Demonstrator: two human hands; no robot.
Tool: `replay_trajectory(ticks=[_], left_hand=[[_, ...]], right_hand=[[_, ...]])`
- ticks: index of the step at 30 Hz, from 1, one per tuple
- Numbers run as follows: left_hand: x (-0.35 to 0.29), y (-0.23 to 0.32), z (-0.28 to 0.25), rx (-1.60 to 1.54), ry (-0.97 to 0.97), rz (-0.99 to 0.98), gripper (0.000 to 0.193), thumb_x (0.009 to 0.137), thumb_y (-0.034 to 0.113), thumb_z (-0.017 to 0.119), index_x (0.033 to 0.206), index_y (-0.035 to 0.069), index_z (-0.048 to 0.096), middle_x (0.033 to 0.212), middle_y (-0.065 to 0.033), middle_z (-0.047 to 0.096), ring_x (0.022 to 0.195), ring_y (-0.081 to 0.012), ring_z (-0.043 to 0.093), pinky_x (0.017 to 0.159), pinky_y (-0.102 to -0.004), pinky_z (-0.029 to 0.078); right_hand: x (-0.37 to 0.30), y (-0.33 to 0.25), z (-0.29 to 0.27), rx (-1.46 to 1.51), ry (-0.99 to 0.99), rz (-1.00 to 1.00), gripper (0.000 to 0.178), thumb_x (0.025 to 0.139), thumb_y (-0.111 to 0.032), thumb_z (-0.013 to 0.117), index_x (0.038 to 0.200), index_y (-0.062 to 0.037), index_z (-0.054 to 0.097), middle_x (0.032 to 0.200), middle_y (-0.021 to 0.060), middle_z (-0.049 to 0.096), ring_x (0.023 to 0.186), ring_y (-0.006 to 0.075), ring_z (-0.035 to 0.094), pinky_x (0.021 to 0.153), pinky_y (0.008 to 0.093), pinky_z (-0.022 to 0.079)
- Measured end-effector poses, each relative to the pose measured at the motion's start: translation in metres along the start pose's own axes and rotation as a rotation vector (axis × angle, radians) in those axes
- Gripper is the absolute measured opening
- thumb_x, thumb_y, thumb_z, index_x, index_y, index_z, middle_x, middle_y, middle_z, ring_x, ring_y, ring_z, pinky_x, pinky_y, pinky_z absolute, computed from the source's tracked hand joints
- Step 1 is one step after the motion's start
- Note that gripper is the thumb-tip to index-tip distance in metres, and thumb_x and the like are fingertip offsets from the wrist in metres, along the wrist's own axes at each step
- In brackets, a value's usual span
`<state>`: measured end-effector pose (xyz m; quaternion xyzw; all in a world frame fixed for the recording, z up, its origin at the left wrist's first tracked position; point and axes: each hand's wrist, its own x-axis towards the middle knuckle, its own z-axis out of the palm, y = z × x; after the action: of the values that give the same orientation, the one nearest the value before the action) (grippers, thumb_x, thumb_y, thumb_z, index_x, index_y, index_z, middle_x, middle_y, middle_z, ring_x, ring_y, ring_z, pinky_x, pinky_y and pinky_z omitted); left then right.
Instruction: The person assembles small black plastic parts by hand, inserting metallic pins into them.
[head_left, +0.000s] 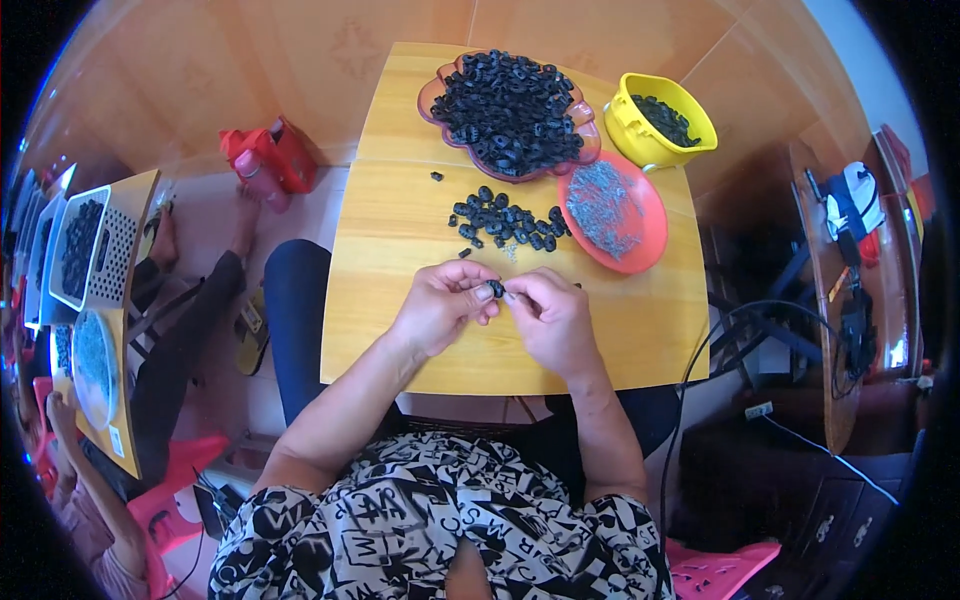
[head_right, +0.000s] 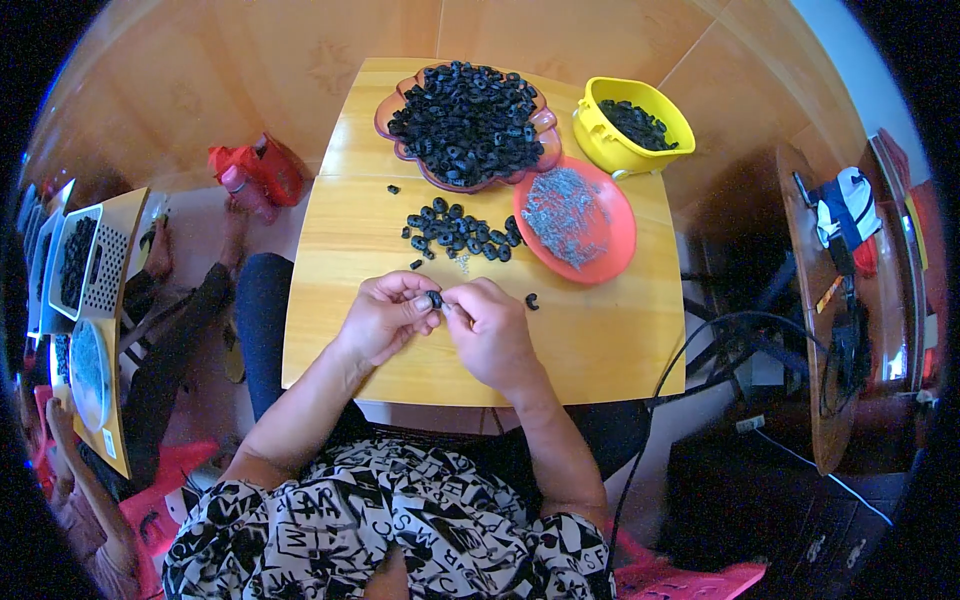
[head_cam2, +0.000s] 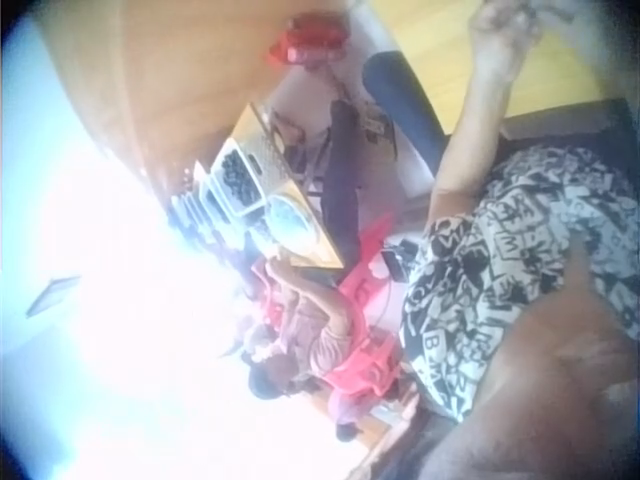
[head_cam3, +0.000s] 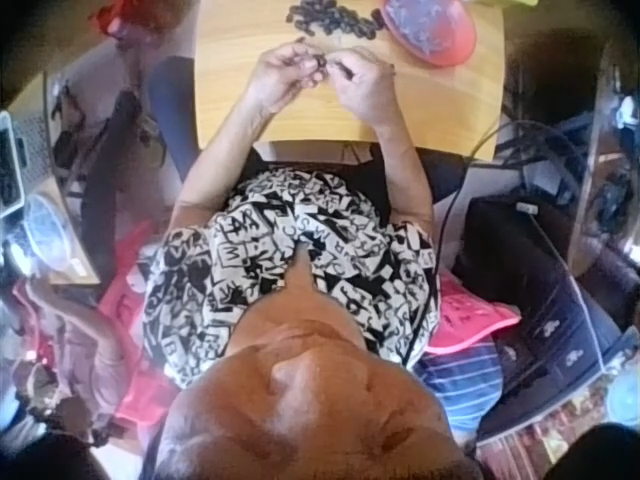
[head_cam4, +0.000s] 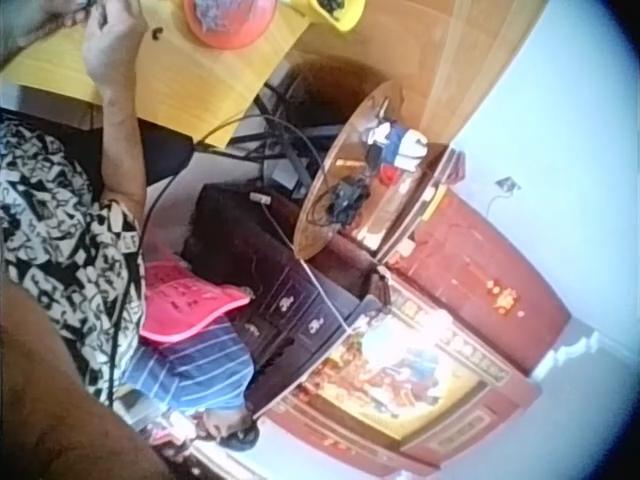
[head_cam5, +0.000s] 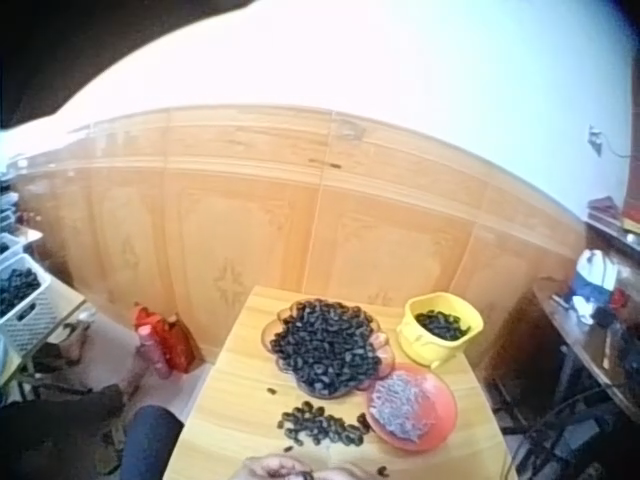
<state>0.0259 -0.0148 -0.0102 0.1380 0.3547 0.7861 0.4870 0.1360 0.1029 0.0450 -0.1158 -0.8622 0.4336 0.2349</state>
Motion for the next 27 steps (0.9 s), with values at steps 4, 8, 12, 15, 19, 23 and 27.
replay_trajectory(ticks=[4, 8, 12, 15, 19, 23, 27], left_hand=[[-0.004, -0.002, -0.001, 0.231, 0.071, 0.120, 0.012, 0.082, -0.003, 0.059, 0.093, -0.003, 0.061, 0.073, -0.0094, 0.064, 0.063, -0.0128, 0.059, 0.056, -0.0235, 0.048], [-0.005, -0.004, 0.005, 0.368, 0.001, 0.191, 0.012, 0.080, -0.004, 0.061, 0.092, -0.003, 0.063, 0.075, -0.0084, 0.063, 0.064, -0.0120, 0.057, 0.058, -0.0226, 0.047], [-0.005, -0.004, 0.009, 0.677, -0.012, 0.360, 0.011, 0.077, -0.006, 0.062, 0.088, -0.004, 0.063, 0.078, -0.0080, 0.061, 0.067, -0.0116, 0.056, 0.060, -0.0226, 0.046], [-0.006, -0.001, 0.010, 0.785, -0.087, 0.404, 0.011, 0.076, -0.008, 0.062, 0.086, -0.004, 0.063, 0.081, -0.0080, 0.059, 0.070, -0.0117, 0.055, 0.061, -0.0231, 0.045], [-0.009, 0.001, 0.013, 0.650, -0.114, 0.243, 0.012, 0.077, -0.009, 0.059, 0.088, -0.004, 0.063, 0.080, -0.0074, 0.060, 0.068, -0.0114, 0.056, 0.060, -0.0226, 0.046], [-0.008, 0.000, 0.007, 0.521, -0.053, 0.154, 0.011, 0.081, -0.006, 0.059, 0.090, -0.003, 0.063, 0.076, -0.0079, 0.062, 0.064, -0.0112, 0.058, 0.056, -0.0224, 0.048], [-0.006, 0.000, 0.005, 0.440, -0.054, 0.066, 0.010, 0.081, -0.001, 0.061, 0.091, -0.002, 0.062, 0.075, -0.0091, 0.062, 0.062, -0.0125, 0.059, 0.054, -0.0234, 0.048]], right_hand=[[-0.003, 0.000, 0.005, 0.104, 0.047, 0.100, 0.008, 0.076, 0.004, 0.061, 0.084, 0.0027, 0.058, 0.073, 0.0084, 0.063, 0.059, 0.0088, 0.056, 0.052, 0.0229, 0.044], [-0.005, 0.010, -0.004, 0.089, -0.089, 0.085, 0.008, 0.075, 0.002, 0.063, 0.082, 0.0030, 0.058, 0.065, 0.0044, 0.061, 0.059, 0.0051, 0.053, 0.052, 0.0215, 0.043], [-0.007, 0.008, -0.011, 0.090, -0.165, 0.209, 0.009, 0.075, 0.003, 0.064, 0.082, 0.0036, 0.058, 0.065, 0.0024, 0.059, 0.059, 0.0032, 0.051, 0.050, 0.0199, 0.041], [-0.007, 0.015, -0.013, 0.159, -0.241, 0.252, 0.011, 0.075, 0.003, 0.064, 0.085, 0.0044, 0.058, 0.067, 0.0026, 0.060, 0.057, 0.0032, 0.051, 0.049, 0.0196, 0.041], [-0.006, 0.026, -0.015, 0.451, -0.320, 0.359, 0.018, 0.078, -0.002, 0.065, 0.092, 0.0045, 0.056, 0.070, 0.0038, 0.061, 0.054, 0.0052, 0.053, 0.046, 0.0197, 0.043], [-0.004, 0.021, -0.009, 0.567, -0.291, 0.449, 0.022, 0.080, -0.007, 0.065, 0.096, 0.0041, 0.054, 0.070, 0.0047, 0.060, 0.054, 0.0070, 0.055, 0.045, 0.0198, 0.044], [-0.004, 0.015, -0.012, 0.494, -0.145, 0.418, 0.027, 0.081, -0.015, 0.066, 0.097, 0.0037, 0.054, 0.068, 0.0047, 0.059, 0.052, 0.0074, 0.054, 0.044, 0.0206, 0.043]])
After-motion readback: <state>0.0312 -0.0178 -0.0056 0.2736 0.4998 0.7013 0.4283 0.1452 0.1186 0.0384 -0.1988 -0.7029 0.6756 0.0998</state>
